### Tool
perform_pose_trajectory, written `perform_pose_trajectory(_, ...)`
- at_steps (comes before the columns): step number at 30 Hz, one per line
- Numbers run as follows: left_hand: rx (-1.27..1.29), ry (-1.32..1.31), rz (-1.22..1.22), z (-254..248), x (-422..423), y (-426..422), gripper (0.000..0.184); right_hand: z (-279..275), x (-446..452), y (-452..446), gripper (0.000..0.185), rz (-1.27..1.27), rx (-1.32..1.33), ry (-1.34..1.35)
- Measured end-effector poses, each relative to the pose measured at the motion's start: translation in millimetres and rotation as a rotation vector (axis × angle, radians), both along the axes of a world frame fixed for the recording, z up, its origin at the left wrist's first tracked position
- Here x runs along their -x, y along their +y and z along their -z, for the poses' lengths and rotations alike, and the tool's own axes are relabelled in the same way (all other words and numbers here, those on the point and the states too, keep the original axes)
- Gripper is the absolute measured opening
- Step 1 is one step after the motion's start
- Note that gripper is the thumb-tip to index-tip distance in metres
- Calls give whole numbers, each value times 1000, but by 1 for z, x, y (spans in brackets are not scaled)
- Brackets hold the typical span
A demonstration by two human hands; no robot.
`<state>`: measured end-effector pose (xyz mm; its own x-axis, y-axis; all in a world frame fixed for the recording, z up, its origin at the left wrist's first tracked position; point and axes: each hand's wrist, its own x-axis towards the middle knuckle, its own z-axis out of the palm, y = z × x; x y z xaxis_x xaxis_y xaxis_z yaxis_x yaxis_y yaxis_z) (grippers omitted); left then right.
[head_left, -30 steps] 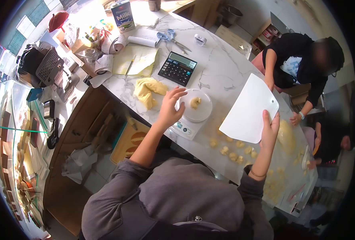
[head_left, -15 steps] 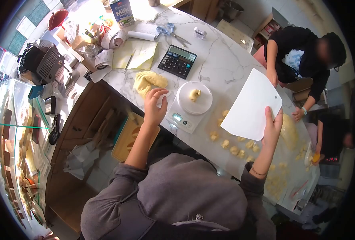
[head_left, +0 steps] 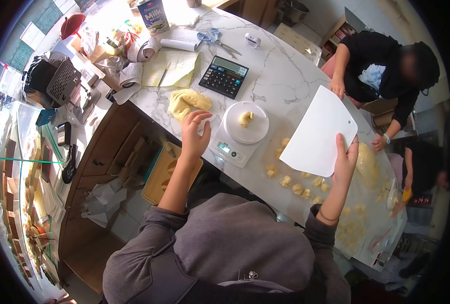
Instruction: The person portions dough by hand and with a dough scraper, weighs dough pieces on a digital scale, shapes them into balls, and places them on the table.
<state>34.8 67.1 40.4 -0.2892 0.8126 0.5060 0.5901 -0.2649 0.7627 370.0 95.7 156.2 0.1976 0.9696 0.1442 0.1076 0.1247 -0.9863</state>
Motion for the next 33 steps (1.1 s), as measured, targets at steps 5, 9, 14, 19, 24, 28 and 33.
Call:
perform_pose_trajectory(5,0,2,-1,1,0,2,18,-2,0,0,39,10,35,13)
perform_pose_trajectory(9,0,3,-3,1,-1,3,18,0,-1,2,40,14,22,18)
perform_pose_trajectory(14,-1,0,2,1,-1,6,18,3,-4,4,41,18,11,4)
perform_pose_trajectory(19,-56,45,-97,2,7,6,17,1,-6,4,42,36,39,13)
perform_pose_trajectory(24,16,-33,-423,27,36,-25,23,2,9,3,50,-3,55,65)
perform_pose_trajectory(28,128,58,-378,40,35,-35,41,-2,59,15,54,-224,24,29)
perform_pose_trajectory(33,197,-81,-348,53,46,-24,29,9,149,36,49,-494,-122,-125)
